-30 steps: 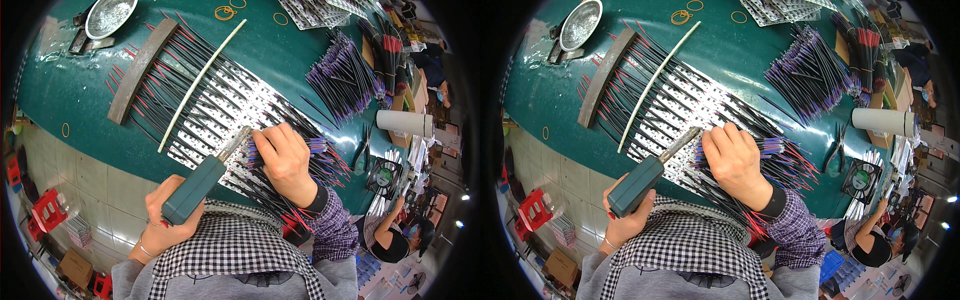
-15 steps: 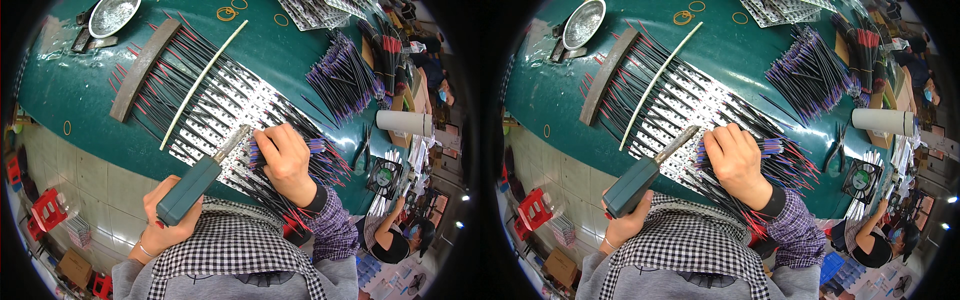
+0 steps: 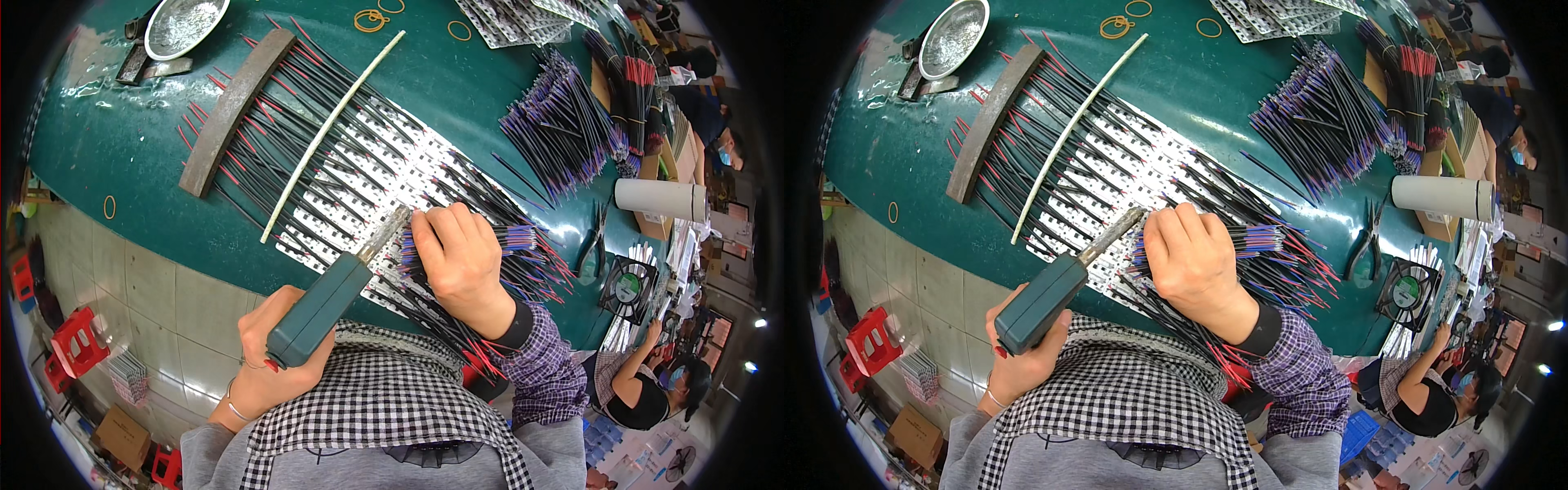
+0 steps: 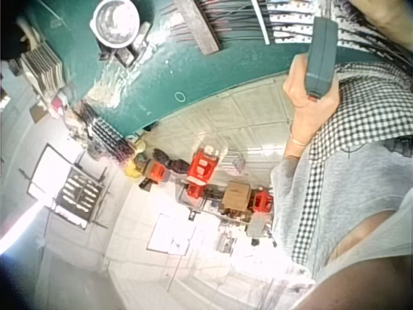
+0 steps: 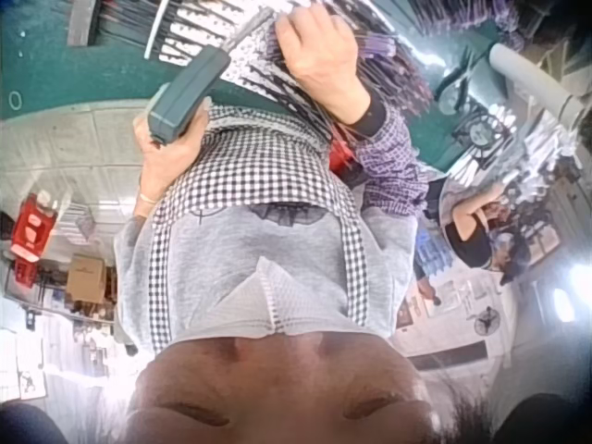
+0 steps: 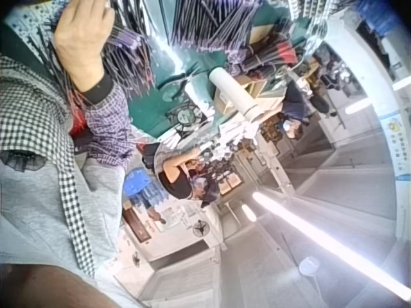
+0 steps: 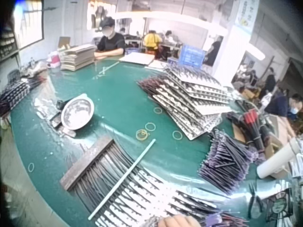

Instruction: The person aligns wires on a slotted metal board using a stick, then bonds the ends of the wires together using a handheld heating tool.

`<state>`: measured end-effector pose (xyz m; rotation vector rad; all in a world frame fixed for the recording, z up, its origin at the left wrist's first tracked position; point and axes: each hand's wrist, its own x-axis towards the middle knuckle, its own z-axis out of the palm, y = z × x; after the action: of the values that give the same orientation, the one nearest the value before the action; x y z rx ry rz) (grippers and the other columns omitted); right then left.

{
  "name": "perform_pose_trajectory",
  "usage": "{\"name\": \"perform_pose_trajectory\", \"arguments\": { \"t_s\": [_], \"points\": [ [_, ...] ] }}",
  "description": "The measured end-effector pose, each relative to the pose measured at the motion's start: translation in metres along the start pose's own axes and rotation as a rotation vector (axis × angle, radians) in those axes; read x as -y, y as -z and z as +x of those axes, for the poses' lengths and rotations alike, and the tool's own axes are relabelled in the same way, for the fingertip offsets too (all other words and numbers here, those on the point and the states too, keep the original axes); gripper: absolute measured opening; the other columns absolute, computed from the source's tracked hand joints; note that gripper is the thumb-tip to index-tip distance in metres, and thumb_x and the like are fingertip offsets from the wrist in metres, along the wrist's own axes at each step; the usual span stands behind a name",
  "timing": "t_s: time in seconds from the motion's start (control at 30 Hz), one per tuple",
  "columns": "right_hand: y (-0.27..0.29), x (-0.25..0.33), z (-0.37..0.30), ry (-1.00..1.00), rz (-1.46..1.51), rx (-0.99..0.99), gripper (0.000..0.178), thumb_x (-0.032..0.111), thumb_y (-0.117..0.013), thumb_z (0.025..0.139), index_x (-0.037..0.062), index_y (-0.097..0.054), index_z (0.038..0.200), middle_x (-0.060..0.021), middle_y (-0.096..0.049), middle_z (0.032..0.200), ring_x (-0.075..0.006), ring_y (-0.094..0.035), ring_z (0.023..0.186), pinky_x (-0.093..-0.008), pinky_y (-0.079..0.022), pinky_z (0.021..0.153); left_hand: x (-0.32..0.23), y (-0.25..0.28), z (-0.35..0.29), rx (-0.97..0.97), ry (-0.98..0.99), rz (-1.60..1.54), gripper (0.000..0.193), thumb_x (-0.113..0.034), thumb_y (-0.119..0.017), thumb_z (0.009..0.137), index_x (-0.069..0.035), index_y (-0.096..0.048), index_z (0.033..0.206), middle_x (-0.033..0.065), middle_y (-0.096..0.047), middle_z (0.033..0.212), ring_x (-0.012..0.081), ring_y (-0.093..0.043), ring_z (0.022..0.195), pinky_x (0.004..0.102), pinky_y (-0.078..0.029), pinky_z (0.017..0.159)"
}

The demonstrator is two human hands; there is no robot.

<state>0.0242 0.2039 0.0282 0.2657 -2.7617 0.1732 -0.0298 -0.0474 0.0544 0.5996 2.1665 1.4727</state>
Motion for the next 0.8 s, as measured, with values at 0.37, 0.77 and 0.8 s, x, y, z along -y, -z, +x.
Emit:
{"name": "perform_pose_trajectory", "arguments": {
  "t_s": [0.37,0.77,0.8],
  "points": [
    [-0.001,-0.001,-0.002,0.022,-0.045,-0.023,0.022,0.006,-0.063,0.072,-0.0051,-0.066,0.091,-0.0084,-0.054,0.083,-0.0220,-0.053,0.076,-0.0332,-0.040,0.061,0.012,-0.004,-0.019,-0.073,0.038,-0.007,0.018,-0.001,-0.078,0.079,0.004,-0.071,0.094,0.0115,-0.066,0.083,0.0188,-0.064,0.063,0.0281,-0.048,0.056],
    [0.031,0.009,0.000,-0.134,0.071,-0.081,0.037,0.006,-0.065,0.077,-0.0037,-0.070,0.113,-0.0092,-0.060,0.095,-0.0239,-0.060,0.082,-0.0331,-0.045,0.067,0.016,0.008,-0.037,-0.016,0.161,-0.022,0.037,0.002,-0.072,0.091,0.004,-0.065,0.127,0.0138,-0.071,0.121,0.0194,-0.067,0.110,0.0310,-0.053,0.095],
    [0.028,0.011,-0.001,-0.141,0.090,-0.033,0.037,0.006,-0.064,0.077,-0.0035,-0.070,0.113,-0.0087,-0.060,0.094,-0.0233,-0.060,0.081,-0.0327,-0.045,0.066,0.015,0.008,-0.034,-0.022,0.119,-0.034,0.037,0.002,-0.072,0.091,0.004,-0.065,0.127,0.0138,-0.071,0.121,0.0194,-0.067,0.110,0.0311,-0.053,0.095]
  ]
}}
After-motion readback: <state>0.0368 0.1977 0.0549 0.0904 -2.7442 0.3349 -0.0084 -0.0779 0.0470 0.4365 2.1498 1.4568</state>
